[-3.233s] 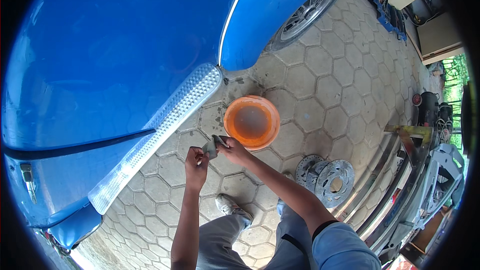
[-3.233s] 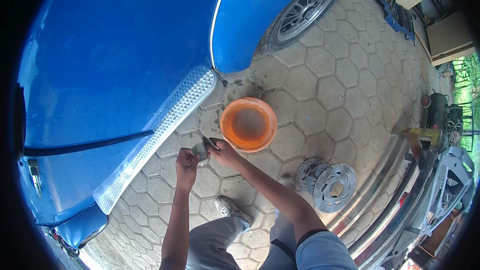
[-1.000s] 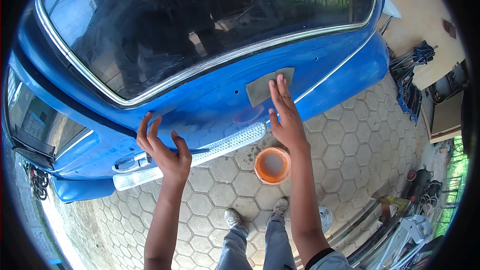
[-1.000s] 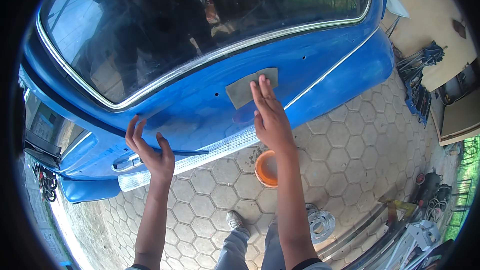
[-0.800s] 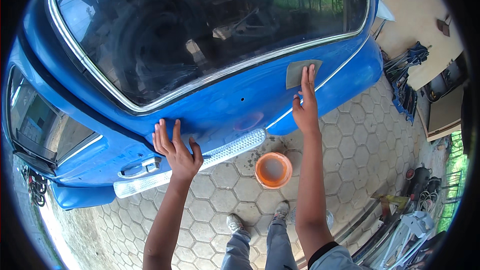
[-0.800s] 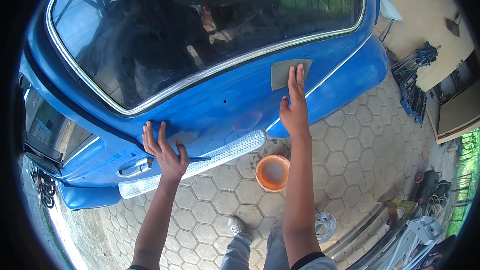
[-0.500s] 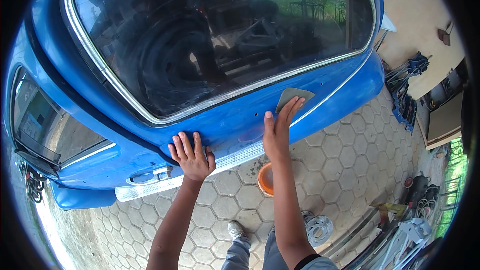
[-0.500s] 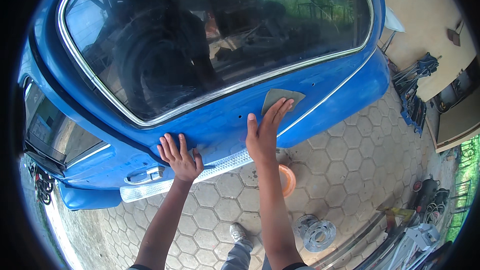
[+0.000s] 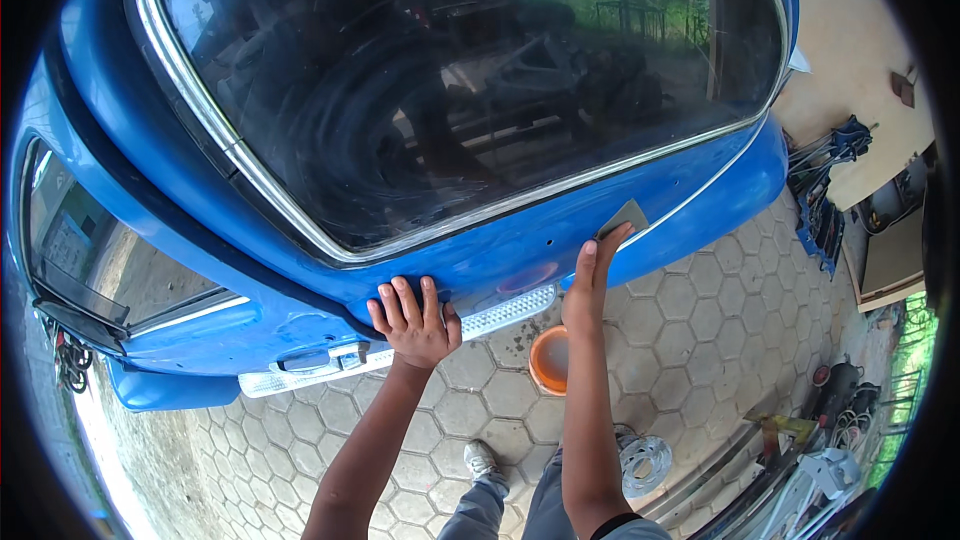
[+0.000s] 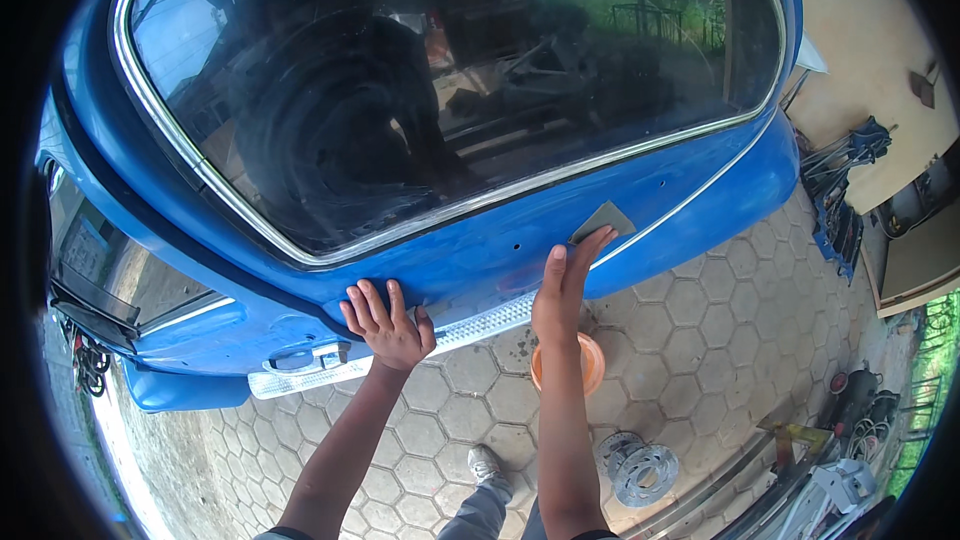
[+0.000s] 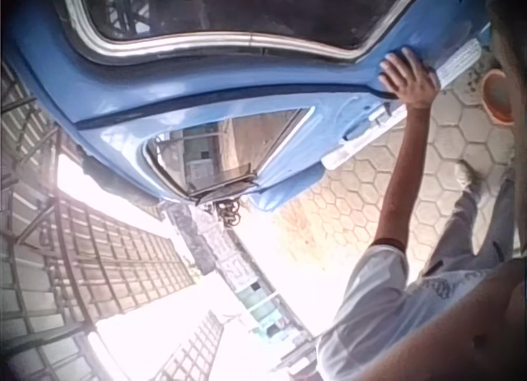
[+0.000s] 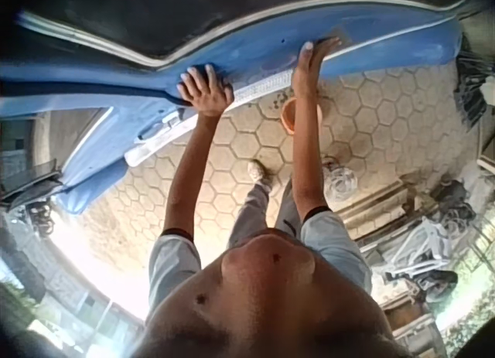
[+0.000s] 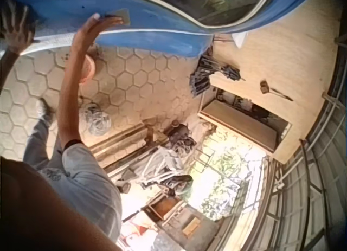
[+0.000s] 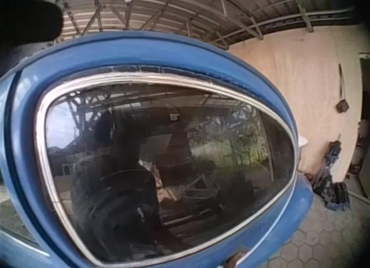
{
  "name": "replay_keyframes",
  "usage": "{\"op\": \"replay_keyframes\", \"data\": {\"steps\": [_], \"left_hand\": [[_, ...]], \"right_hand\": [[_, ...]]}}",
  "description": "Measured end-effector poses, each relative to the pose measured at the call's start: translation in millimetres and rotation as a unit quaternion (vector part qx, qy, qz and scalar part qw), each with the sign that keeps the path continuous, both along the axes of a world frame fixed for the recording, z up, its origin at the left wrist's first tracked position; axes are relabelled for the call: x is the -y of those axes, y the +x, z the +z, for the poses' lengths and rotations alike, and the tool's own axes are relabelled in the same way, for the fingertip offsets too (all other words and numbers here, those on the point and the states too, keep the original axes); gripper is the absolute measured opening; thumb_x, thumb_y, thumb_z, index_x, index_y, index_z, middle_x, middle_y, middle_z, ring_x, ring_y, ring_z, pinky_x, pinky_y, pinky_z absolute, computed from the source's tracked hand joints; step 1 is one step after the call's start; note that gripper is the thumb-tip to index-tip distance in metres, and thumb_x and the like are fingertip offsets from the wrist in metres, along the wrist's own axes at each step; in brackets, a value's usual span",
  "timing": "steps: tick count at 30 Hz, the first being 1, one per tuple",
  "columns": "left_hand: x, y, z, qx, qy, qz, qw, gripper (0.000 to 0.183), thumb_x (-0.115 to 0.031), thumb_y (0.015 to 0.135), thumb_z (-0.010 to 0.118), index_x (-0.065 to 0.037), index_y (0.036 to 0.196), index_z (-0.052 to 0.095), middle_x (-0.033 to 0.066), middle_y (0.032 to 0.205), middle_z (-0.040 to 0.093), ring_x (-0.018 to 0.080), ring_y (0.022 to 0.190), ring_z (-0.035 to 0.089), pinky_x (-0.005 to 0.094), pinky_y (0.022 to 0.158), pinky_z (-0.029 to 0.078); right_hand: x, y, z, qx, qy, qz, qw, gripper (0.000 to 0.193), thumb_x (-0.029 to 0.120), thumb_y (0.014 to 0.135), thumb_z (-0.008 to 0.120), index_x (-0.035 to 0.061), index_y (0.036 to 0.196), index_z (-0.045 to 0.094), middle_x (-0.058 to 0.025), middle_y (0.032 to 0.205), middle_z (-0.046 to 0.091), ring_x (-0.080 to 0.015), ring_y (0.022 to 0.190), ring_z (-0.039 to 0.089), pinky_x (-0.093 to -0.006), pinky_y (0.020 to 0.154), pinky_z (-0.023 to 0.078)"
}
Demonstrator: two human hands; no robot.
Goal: The person sands the exterior panels of a car using sandpaper, dipping the sandpaper into a bucket of water and sanding various areas across the vehicle's body.
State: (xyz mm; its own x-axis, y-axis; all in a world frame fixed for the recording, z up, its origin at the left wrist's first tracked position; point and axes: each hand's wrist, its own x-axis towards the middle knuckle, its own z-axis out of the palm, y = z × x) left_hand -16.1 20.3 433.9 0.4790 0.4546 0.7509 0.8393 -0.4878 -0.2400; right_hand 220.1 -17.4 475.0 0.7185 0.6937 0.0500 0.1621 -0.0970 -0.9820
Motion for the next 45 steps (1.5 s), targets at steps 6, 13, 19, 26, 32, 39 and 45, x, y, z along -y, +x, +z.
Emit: {"op": "replay_keyframes", "data": {"steps": [6,13,19,26,32,39,45], "left_hand": [[-3.9,9.0,-2.7,0.014,0.006,-0.007,1.000,0.069,-0.032,0.084,0.051,0.004,0.142,0.043,0.0359,0.152,0.027,0.0523,0.144,0.018,0.0622,0.115,0.010],[-2.0,8.4,-3.7,0.014,0.009,-0.010,1.000,0.070,-0.032,0.084,0.050,0.005,0.143,0.042,0.0354,0.153,0.025,0.0522,0.144,0.017,0.0629,0.115,0.010],[-1.5,7.6,-0.6,0.015,0.000,-0.008,1.000,0.071,-0.030,0.086,0.049,0.006,0.145,0.038,0.0351,0.154,0.023,0.0524,0.145,0.016,0.0632,0.115,0.008],[-4.6,11.7,2.3,0.016,0.007,-0.008,1.000,0.070,-0.029,0.086,0.049,0.006,0.146,0.036,0.0350,0.154,0.023,0.0516,0.145,0.015,0.0619,0.115,0.007],[-3.9,3.2,1.3,0.004,0.000,0.000,1.000,0.071,-0.029,0.086,0.049,0.006,0.146,0.035,0.0348,0.155,0.022,0.0518,0.145,0.014,0.0618,0.115,0.007],[-2.0,12.8,1.1,0.012,0.004,-0.002,1.000,0.070,-0.030,0.087,0.049,0.005,0.146,0.037,0.0348,0.154,0.024,0.0518,0.145,0.017,0.0623,0.115,0.009],[-4.2,2.0,-4.8,0.019,0.006,0.010,1.000,0.062,-0.035,0.086,0.048,-0.001,0.138,0.053,0.0311,0.152,0.033,0.0482,0.144,0.022,0.0624,0.115,0.011]], "right_hand": [[-16.4,70.4,-22.8,-0.076,0.061,-0.028,0.995,0.101,0.074,0.095,0.029,0.0031,0.155,-0.011,-0.0163,0.164,-0.013,-0.0307,0.152,-0.007,-0.0424,0.122,0.004],[-6.4,27.0,-32.5,-0.113,0.054,-0.018,0.992,0.105,0.076,0.093,0.028,0.0021,0.154,-0.014,-0.0176,0.163,-0.015,-0.0299,0.151,-0.010,-0.0423,0.122,0.002],[-6.4,11.2,-54.5,-0.167,0.062,-0.007,0.984,0.108,0.080,0.090,0.028,0.0062,0.154,-0.017,-0.0161,0.163,-0.018,-0.0305,0.151,-0.011,-0.0444,0.122,0.001],[-5.5,39.5,-68.0,-0.278,0.121,-0.025,0.953,0.095,0.069,0.097,0.033,0.0090,0.156,-0.012,-0.0118,0.165,-0.009,-0.0214,0.153,-0.001,-0.0345,0.123,0.002],[3.4,-37.5,-73.0,-0.217,0.054,0.043,0.974,0.104,0.078,0.092,0.027,0.0072,0.155,-0.017,-0.0137,0.164,-0.015,-0.0241,0.152,-0.010,-0.0415,0.122,0.001],[-5.0,53.3,-84.4,-0.379,0.141,-0.038,0.914,0.091,0.069,0.098,0.031,0.0056,0.158,0.004,-0.0098,0.166,0.008,-0.0222,0.152,0.008,-0.0372,0.121,0.003],[8.6,-7.1,-72.9,-0.380,0.124,0.018,0.916,0.092,0.068,0.098,0.032,0.0072,0.158,0.000,-0.0098,0.166,0.003,-0.0225,0.153,0.004,-0.0409,0.122,0.004]]}}
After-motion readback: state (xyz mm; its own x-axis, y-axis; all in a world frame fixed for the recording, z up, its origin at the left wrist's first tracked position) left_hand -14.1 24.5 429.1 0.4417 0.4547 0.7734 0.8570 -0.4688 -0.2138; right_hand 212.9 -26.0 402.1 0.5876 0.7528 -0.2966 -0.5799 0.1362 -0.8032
